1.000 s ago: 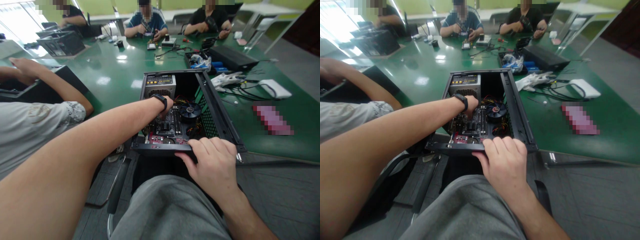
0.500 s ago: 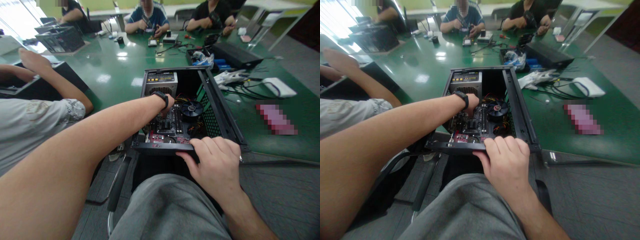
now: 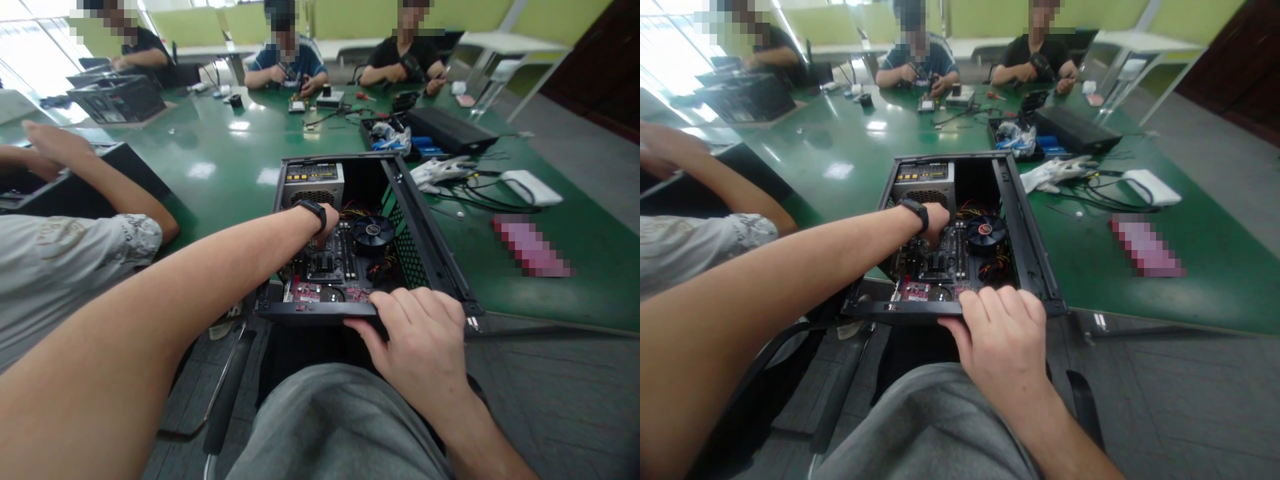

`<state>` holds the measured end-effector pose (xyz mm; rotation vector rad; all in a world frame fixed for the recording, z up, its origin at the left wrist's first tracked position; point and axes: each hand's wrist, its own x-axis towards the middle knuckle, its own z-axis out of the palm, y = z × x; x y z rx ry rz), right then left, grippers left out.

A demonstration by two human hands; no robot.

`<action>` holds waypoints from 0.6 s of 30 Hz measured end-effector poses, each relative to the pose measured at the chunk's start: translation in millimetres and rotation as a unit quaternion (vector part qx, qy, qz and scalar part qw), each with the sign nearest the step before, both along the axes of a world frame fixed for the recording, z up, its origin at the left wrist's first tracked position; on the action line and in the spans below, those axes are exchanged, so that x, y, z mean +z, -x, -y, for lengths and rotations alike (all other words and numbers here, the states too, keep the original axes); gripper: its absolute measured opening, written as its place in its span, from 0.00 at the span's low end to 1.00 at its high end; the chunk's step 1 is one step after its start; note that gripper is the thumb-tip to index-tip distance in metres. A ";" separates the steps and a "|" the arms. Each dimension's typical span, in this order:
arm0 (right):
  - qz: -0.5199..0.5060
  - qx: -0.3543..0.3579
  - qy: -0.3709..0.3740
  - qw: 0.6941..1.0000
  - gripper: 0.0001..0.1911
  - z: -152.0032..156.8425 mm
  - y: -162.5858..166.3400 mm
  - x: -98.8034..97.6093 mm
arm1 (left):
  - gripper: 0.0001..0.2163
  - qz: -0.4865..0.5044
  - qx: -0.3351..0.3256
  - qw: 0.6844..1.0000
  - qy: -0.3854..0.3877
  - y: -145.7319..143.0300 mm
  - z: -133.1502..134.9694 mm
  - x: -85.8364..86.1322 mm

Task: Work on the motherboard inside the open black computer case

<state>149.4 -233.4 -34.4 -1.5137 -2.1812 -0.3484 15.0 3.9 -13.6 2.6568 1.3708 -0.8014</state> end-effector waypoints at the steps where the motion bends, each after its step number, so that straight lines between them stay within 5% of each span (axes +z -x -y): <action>1: -0.001 0.000 0.001 1.000 0.15 -0.3 0.2 -0.3 | 0.23 0.004 0.000 1.000 0.001 0.3 0.1 0.2; 18: -0.002 -0.001 -0.002 1.000 0.14 -1.4 1.3 0.0 | 0.25 -0.054 -0.028 0.998 -0.018 -0.8 0.1 2.1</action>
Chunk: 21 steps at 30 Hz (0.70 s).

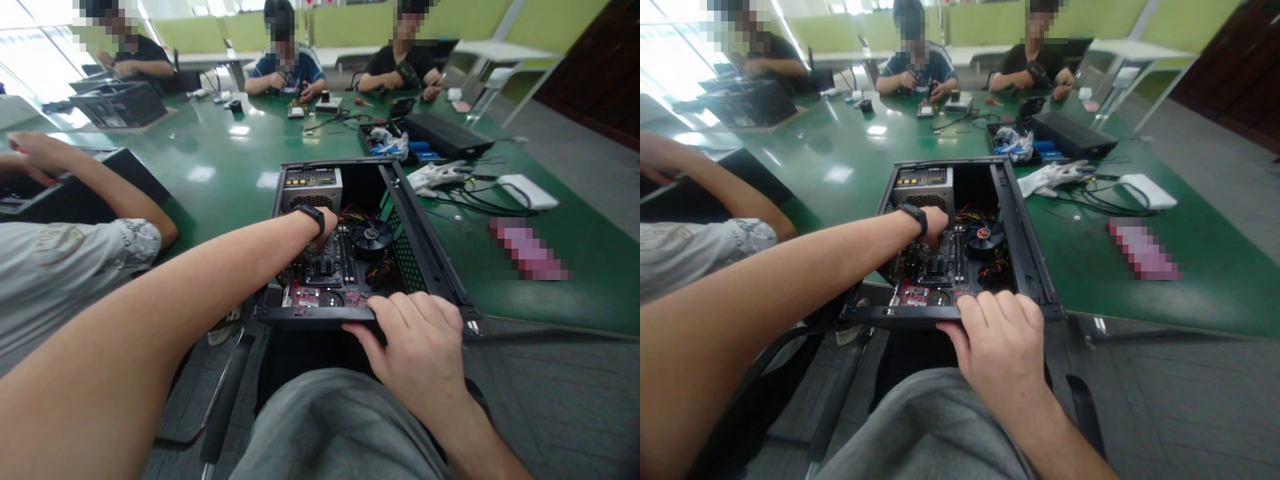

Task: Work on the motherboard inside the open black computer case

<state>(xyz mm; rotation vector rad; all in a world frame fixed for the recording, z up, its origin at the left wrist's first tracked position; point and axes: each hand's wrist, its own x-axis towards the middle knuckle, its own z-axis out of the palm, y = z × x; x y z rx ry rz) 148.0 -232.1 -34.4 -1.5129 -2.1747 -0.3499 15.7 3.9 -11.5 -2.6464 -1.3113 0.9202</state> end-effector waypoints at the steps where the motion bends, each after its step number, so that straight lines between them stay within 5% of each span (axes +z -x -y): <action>1: -0.001 0.001 0.000 1.000 0.14 0.0 -0.1 0.0 | 0.25 0.006 0.006 1.000 0.003 -0.1 0.4 0.5; 21: -0.009 -0.005 0.006 1.000 0.13 1.7 0.4 0.2 | 0.24 0.067 0.020 0.998 0.006 5.1 -4.3 -4.4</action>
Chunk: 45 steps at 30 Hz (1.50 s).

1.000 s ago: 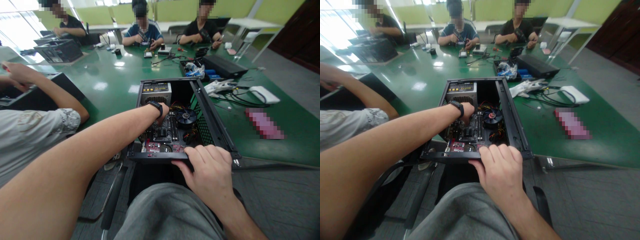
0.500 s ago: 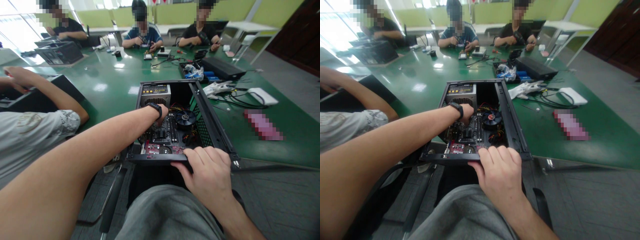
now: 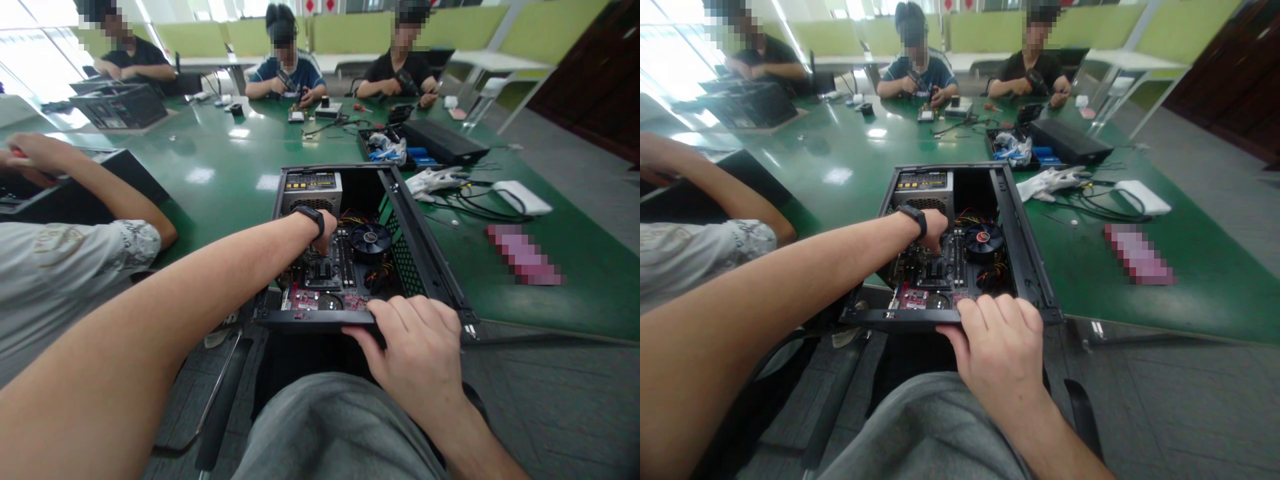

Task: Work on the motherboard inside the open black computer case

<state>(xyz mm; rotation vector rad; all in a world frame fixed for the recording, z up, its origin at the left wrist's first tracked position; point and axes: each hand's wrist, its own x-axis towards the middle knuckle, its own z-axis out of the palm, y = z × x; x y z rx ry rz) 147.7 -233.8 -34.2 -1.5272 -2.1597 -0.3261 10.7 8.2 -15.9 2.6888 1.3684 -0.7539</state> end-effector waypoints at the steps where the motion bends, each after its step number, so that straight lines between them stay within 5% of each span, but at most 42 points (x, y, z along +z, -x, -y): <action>1: -0.001 0.000 0.001 1.000 0.13 0.4 -0.1 -0.1 | 0.24 0.004 -0.002 1.000 -0.006 0.3 0.0 0.6; 9: 0.011 -0.004 0.013 1.000 0.14 -36.0 -6.2 3.5 | 0.21 0.116 -0.001 0.991 -0.064 10.9 -13.7 26.1; 19: 0.078 -0.033 0.003 0.996 0.21 -188.9 -15.2 6.7 | 0.16 0.280 0.077 0.939 -0.187 54.2 -46.8 92.1; 26: 0.099 -0.074 0.024 0.992 0.24 -304.4 -2.4 14.8 | 0.13 0.337 0.123 0.905 -0.227 74.8 -49.0 95.8; 31: 0.110 -0.095 0.028 0.989 0.22 -354.9 4.7 22.6 | 0.12 0.353 0.125 0.900 -0.223 85.9 -44.0 89.4; 38: 0.126 -0.081 0.034 0.988 0.22 -361.4 3.1 25.2 | 0.13 0.370 0.142 0.890 -0.225 94.4 -42.9 81.3; 45: 0.113 -0.060 0.018 0.992 0.22 -291.6 8.2 16.4 | 0.14 0.356 0.110 0.898 -0.234 82.8 -41.8 96.1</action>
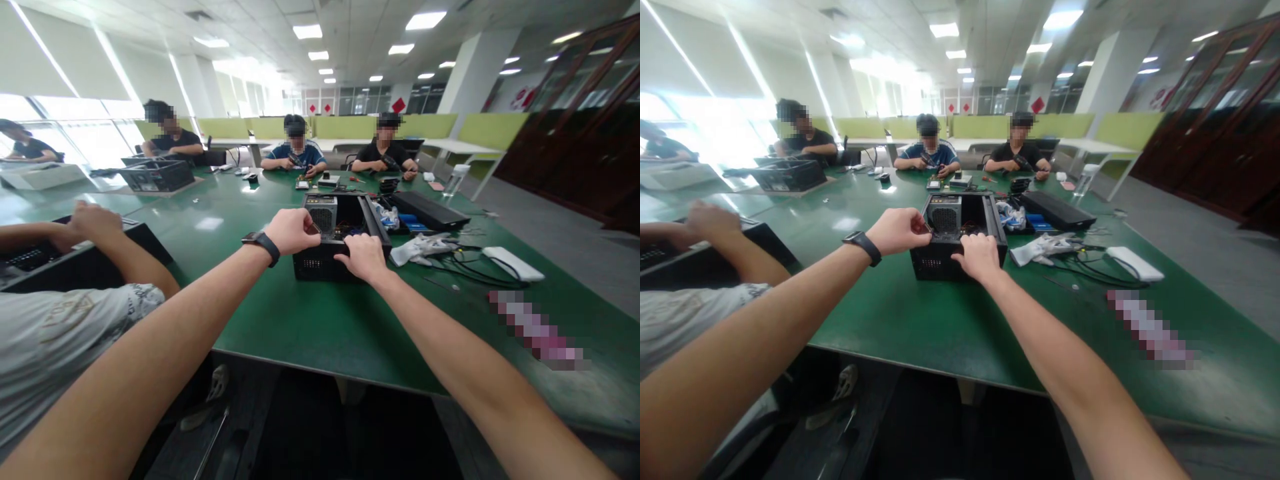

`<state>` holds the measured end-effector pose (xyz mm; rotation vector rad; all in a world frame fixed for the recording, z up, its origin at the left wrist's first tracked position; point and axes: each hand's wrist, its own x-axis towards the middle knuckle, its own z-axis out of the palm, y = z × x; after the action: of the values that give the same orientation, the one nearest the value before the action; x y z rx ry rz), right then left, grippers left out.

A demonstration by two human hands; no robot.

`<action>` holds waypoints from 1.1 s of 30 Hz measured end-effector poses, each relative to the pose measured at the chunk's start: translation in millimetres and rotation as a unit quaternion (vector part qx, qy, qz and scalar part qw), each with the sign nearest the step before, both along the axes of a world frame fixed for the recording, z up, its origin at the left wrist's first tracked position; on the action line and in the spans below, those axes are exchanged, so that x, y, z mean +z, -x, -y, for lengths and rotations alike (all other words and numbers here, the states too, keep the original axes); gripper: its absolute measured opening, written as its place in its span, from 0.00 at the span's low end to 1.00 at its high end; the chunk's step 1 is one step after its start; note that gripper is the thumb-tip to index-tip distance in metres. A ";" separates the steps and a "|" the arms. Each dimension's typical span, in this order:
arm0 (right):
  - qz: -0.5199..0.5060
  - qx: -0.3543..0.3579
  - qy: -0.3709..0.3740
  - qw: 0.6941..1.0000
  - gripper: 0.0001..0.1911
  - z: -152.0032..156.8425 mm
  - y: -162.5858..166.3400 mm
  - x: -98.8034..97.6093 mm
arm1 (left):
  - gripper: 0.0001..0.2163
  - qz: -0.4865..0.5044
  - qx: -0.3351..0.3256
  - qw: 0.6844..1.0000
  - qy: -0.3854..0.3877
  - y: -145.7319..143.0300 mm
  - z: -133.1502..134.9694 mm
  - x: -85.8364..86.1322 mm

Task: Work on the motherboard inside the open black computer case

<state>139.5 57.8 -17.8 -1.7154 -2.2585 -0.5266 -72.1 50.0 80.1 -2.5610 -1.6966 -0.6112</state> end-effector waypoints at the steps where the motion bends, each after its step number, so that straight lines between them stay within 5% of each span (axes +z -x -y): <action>1: -0.005 0.005 -0.005 1.000 0.21 16.4 0.4 -1.3 | 0.14 -0.011 -0.009 1.000 -0.001 -3.8 0.5 0.4; 7: -0.031 0.037 -0.015 0.999 0.16 128.6 -4.5 -4.2 | 0.15 -0.137 -0.066 0.988 0.032 -34.0 4.4 -18.9; 15: -0.105 0.094 -0.002 0.990 0.10 245.5 -20.2 -11.8 | 0.18 -0.321 -0.127 0.924 0.165 -68.8 22.5 -64.1; 22: -0.146 0.100 -0.018 0.984 0.10 269.4 -19.8 -17.8 | 0.25 -0.401 -0.126 0.881 0.217 -83.1 31.0 -91.1; 33: -0.162 0.096 -0.021 0.982 0.09 268.9 -18.9 -18.7 | 0.25 -0.410 -0.120 0.871 0.242 -85.3 25.6 -96.5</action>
<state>158.3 -211.2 -36.5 -1.4242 -2.1293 -0.2312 13.2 24.4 -16.3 -2.6872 -1.3126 0.9269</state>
